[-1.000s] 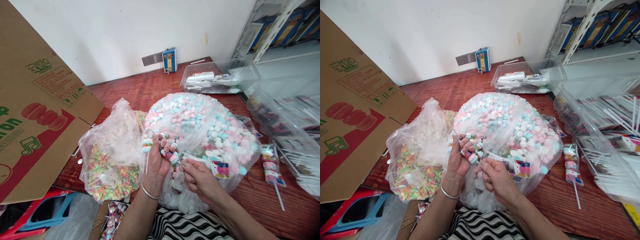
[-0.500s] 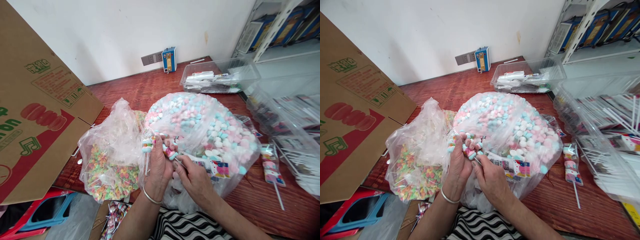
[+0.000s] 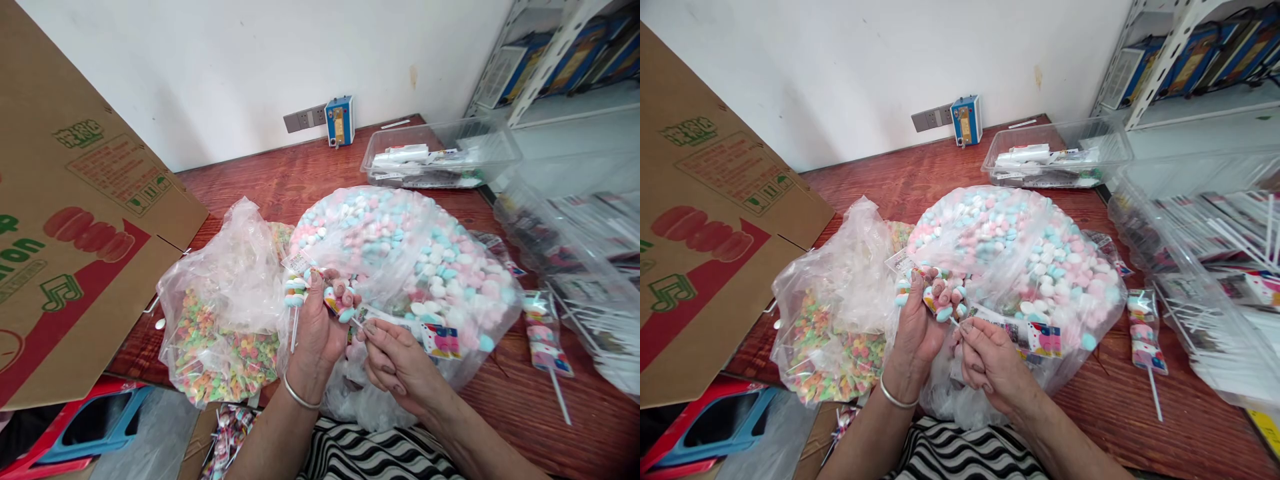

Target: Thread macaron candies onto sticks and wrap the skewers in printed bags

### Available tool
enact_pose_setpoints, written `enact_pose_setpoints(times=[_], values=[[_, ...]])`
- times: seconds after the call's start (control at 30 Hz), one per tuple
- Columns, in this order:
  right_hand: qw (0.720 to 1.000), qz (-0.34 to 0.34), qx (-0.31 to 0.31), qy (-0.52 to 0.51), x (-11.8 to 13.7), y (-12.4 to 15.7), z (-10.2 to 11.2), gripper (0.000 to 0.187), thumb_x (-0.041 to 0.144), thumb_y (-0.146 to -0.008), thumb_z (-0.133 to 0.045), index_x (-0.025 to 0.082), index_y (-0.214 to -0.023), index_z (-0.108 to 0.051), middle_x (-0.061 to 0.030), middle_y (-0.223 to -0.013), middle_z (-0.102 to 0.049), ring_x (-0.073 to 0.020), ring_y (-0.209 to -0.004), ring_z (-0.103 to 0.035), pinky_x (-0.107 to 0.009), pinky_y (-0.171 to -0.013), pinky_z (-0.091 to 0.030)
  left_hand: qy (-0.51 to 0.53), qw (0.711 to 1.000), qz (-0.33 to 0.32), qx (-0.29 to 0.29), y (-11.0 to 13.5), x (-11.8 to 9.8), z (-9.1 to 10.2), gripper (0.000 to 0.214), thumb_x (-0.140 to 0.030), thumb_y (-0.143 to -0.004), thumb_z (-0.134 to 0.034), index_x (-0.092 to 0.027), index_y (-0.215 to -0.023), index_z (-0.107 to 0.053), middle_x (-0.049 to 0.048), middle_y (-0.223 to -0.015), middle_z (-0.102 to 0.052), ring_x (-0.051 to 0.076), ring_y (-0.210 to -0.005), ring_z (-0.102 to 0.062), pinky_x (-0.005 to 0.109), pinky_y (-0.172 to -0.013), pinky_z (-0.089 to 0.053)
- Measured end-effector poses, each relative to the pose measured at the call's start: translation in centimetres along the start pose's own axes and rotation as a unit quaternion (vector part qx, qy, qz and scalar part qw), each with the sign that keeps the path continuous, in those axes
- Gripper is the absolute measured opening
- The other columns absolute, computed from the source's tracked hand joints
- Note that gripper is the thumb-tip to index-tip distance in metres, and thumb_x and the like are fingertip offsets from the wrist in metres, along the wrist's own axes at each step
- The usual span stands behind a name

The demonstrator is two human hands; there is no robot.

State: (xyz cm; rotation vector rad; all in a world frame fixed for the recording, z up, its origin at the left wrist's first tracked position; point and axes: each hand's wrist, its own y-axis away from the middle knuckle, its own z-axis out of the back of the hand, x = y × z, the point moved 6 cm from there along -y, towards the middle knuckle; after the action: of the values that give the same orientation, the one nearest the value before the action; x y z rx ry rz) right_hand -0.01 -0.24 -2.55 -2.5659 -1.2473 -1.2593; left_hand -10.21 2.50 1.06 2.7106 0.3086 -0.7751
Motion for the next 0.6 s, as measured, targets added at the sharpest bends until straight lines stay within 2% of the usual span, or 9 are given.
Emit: enact_pose_setpoints(times=[0.1, 0.17, 0.23, 0.33, 0.43, 0.53, 0.6], values=[[0.999, 0.022, -0.024, -0.034, 0.6, -0.1, 0.1, 0.028, 0.043, -0.088, -0.066, 0.017, -0.081, -0.059, 0.0139, -0.043, -0.033, -0.0006, -0.030, -0.019, -0.015, -0.034, -0.021, -0.059, 0.998, -0.010, 0.019, 0.8, 0.2, -0.4, 0.033, -0.036, -0.082, -0.072, -0.021, -0.108, -0.059, -0.0001, -0.087, -0.062, 0.011, -0.072, -0.062, 0.029, -0.077, -0.051], [0.998, 0.036, -0.039, -0.041, 0.9, -0.1, 0.1, 0.029, 0.044, -0.087, -0.066, 0.017, -0.079, -0.057, 0.0134, -0.043, -0.036, -0.0004, -0.029, -0.021, -0.015, -0.035, -0.022, -0.124, 0.992, -0.019, 0.025, 1.4, 0.4, -0.4, 0.048, -0.024, -0.073, -0.079, -0.026, -0.116, -0.056, 0.0026, -0.107, -0.065, 0.013, -0.084, -0.065, 0.030, -0.083, -0.051], [0.997, 0.039, -0.043, -0.050, 1.0, -0.1, -0.1, 0.030, 0.044, -0.088, -0.066, 0.018, -0.079, -0.056, 0.0131, -0.044, -0.038, -0.0002, -0.029, -0.022, -0.015, -0.035, -0.023, -0.181, 0.983, -0.025, 0.026, 1.8, 0.6, 0.0, 0.055, -0.018, -0.069, -0.081, -0.027, -0.117, -0.056, 0.0037, -0.115, -0.065, 0.015, -0.090, -0.066, 0.027, -0.081, -0.051], [0.997, 0.034, -0.037, -0.060, 0.6, 0.1, -0.5, 0.029, 0.045, -0.090, -0.063, 0.018, -0.082, -0.056, 0.0133, -0.044, -0.038, -0.0005, -0.028, -0.021, -0.015, -0.034, -0.024, -0.209, 0.977, -0.026, 0.025, 1.9, 1.0, 0.5, 0.040, -0.022, -0.075, -0.077, -0.024, -0.111, -0.060, 0.0040, -0.110, -0.067, 0.014, -0.087, -0.066, 0.022, -0.071, -0.050], [0.997, 0.036, -0.032, -0.062, 0.0, 0.2, -1.0, 0.028, 0.045, -0.088, -0.065, 0.019, -0.092, -0.057, 0.0139, -0.043, -0.038, -0.0014, -0.029, -0.019, -0.015, -0.034, -0.022, -0.192, 0.981, -0.020, 0.030, 1.9, 1.4, 0.6, 0.026, -0.025, -0.080, -0.072, -0.021, -0.104, -0.063, 0.0031, -0.098, -0.069, 0.011, -0.078, -0.064, 0.019, -0.066, -0.048], [0.996, 0.037, -0.047, -0.059, -0.5, 0.2, -1.0, 0.037, 0.046, -0.084, -0.070, 0.021, -0.105, -0.054, 0.0143, -0.045, -0.040, -0.0024, -0.033, -0.018, -0.014, -0.033, -0.019, -0.165, 0.986, -0.014, 0.022, 1.8, 1.7, 0.6, 0.022, -0.025, -0.080, -0.073, -0.020, -0.099, -0.062, 0.0017, -0.088, -0.069, 0.009, -0.069, -0.061, 0.018, -0.061, -0.045], [0.997, 0.045, -0.051, -0.045, -0.4, 0.2, -0.9, 0.034, 0.047, -0.084, -0.069, 0.021, -0.099, -0.055, 0.0136, -0.046, -0.040, -0.0026, -0.033, -0.019, -0.014, -0.033, -0.020, -0.164, 0.986, -0.012, 0.020, 1.9, 1.7, 0.5, 0.024, -0.025, -0.079, -0.074, -0.020, -0.100, -0.062, 0.0020, -0.090, -0.069, 0.009, -0.070, -0.062, 0.019, -0.064, -0.047]])
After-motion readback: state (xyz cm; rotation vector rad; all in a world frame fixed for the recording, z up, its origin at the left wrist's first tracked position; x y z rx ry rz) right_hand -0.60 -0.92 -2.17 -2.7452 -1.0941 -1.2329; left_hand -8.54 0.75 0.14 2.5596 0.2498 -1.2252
